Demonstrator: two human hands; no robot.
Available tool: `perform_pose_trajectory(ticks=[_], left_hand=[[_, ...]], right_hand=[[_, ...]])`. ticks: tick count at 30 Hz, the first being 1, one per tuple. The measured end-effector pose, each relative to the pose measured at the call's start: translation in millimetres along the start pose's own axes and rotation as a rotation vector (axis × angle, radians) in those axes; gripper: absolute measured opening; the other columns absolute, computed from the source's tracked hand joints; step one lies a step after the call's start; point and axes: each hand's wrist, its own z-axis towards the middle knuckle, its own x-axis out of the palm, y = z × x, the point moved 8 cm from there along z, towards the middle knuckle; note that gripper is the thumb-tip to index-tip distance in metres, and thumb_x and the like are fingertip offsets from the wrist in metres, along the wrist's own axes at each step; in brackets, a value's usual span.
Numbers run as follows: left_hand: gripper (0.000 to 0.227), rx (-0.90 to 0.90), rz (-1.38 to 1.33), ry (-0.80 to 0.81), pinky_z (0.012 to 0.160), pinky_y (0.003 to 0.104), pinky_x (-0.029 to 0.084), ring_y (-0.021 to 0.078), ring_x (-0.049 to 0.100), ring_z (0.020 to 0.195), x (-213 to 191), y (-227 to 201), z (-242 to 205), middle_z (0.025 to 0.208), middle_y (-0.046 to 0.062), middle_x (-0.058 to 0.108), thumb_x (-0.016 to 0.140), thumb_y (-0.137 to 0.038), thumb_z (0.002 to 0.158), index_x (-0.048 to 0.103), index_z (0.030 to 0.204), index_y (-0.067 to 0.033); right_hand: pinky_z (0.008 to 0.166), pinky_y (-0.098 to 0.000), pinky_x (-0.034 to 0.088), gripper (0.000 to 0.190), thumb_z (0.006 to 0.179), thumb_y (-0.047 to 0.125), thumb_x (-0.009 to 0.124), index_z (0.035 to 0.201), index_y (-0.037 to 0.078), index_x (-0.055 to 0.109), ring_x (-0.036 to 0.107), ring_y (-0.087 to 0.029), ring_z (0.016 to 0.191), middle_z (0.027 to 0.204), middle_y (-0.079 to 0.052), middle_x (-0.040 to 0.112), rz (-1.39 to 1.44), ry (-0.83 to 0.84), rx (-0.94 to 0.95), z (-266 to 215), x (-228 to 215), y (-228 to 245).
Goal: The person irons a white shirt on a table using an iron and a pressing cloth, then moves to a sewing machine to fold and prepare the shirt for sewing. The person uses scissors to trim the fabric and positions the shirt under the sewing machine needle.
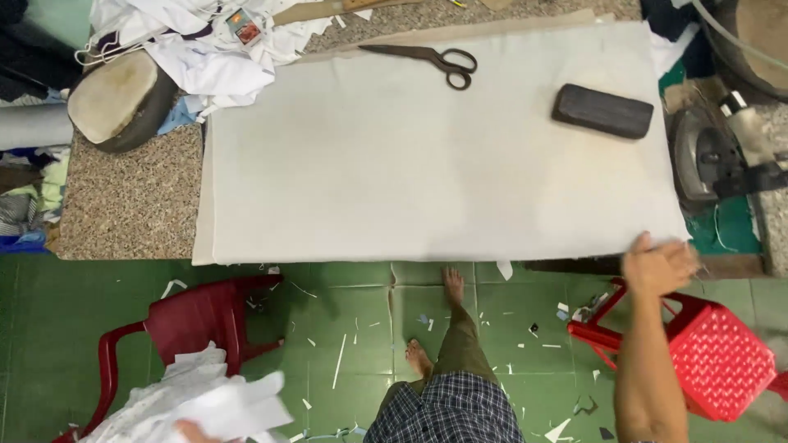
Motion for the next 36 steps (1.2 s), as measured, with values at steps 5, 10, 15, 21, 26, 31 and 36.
perform_pose_trajectory(ticks=[5, 10, 15, 21, 26, 31, 36], left_hand=[[0.074, -0.13, -0.846, 0.175, 0.104, 0.045, 0.055, 0.0298, 0.067, 0.119, 41, -119, -221, 0.138, 0.024, 0.06, 0.055, -0.05, 0.103, 0.024, 0.146, 0.0016], [0.054, -0.002, -0.937, 0.692, 0.079, 0.044, 0.054, 0.0308, 0.061, 0.112, 111, -144, -306, 0.131, 0.017, 0.065, 0.039, -0.037, 0.106, 0.048, 0.152, -0.0108], [0.044, 0.031, -1.077, 0.784, 0.058, 0.031, 0.048, 0.0186, 0.065, 0.085, 139, -156, -347, 0.11, 0.01, 0.073, 0.053, -0.035, 0.103, 0.062, 0.135, -0.0049], [0.073, 0.647, -0.229, 0.831, 0.079, 0.039, 0.055, 0.0256, 0.071, 0.084, 176, -209, -319, 0.087, 0.011, 0.076, 0.03, -0.056, 0.104, 0.078, 0.095, -0.003], [0.03, 1.202, -0.212, 0.462, 0.097, 0.046, 0.051, 0.0362, 0.068, 0.108, 183, -192, -351, 0.109, 0.017, 0.069, 0.045, -0.019, 0.106, 0.068, 0.117, -0.0035], [0.059, 0.727, -1.133, 0.995, 0.087, 0.037, 0.056, 0.0237, 0.067, 0.104, 313, -82, -270, 0.122, 0.014, 0.068, 0.062, -0.051, 0.099, 0.069, 0.124, 0.0028], [0.011, 0.945, -0.852, 0.38, 0.063, 0.027, 0.038, 0.0105, 0.047, 0.07, 173, -139, -245, 0.073, -0.002, 0.054, 0.066, -0.004, 0.083, 0.056, 0.078, -0.0062]], right_hand=[[0.109, -0.0674, 0.036, 0.068, 0.109, 0.025, 0.068, 0.152, -0.017, 0.038, 0.036, -0.061, 0.137, 0.152, -0.046, 0.029, 0.0, -0.224, 0.041, -104, -34, -39], [0.126, -0.0473, 0.022, 0.135, 0.064, 0.038, 0.098, 0.161, 0.006, 0.009, 0.026, -0.034, 0.149, 0.167, -0.02, 0.016, 0.462, 0.581, -0.789, -286, -45, 185], [0.115, -0.0592, 0.044, 0.074, 0.09, 0.044, 0.078, 0.142, 0.006, 0.043, 0.053, -0.035, 0.136, 0.149, -0.019, 0.046, 0.905, -0.127, -1.366, -339, -114, 212], [0.046, -0.0273, 0.045, 0.016, 0.096, 0.018, 0.064, 0.088, 0.008, 0.071, 0.058, -0.011, 0.054, 0.062, -0.005, 0.069, 0.856, 0.522, -0.86, -289, -142, 209], [0.048, -0.0371, 0.04, 0.054, 0.1, 0.035, 0.065, 0.056, 0.005, 0.056, 0.05, -0.02, 0.045, 0.045, -0.012, 0.061, 0.676, 0.869, -0.673, -267, -97, 227], [0.052, -0.0386, 0.032, 0.062, 0.102, 0.055, 0.057, 0.06, 0.01, 0.051, 0.04, -0.02, 0.047, 0.051, -0.004, 0.04, 0.202, 1.155, -1.12, -311, -59, 287], [0.06, -0.035, 0.034, 0.048, 0.083, 0.055, 0.072, 0.078, 0.011, 0.054, 0.046, -0.017, 0.066, 0.072, -0.002, 0.05, 0.424, 1.239, -1.044, -313, -34, 342]])
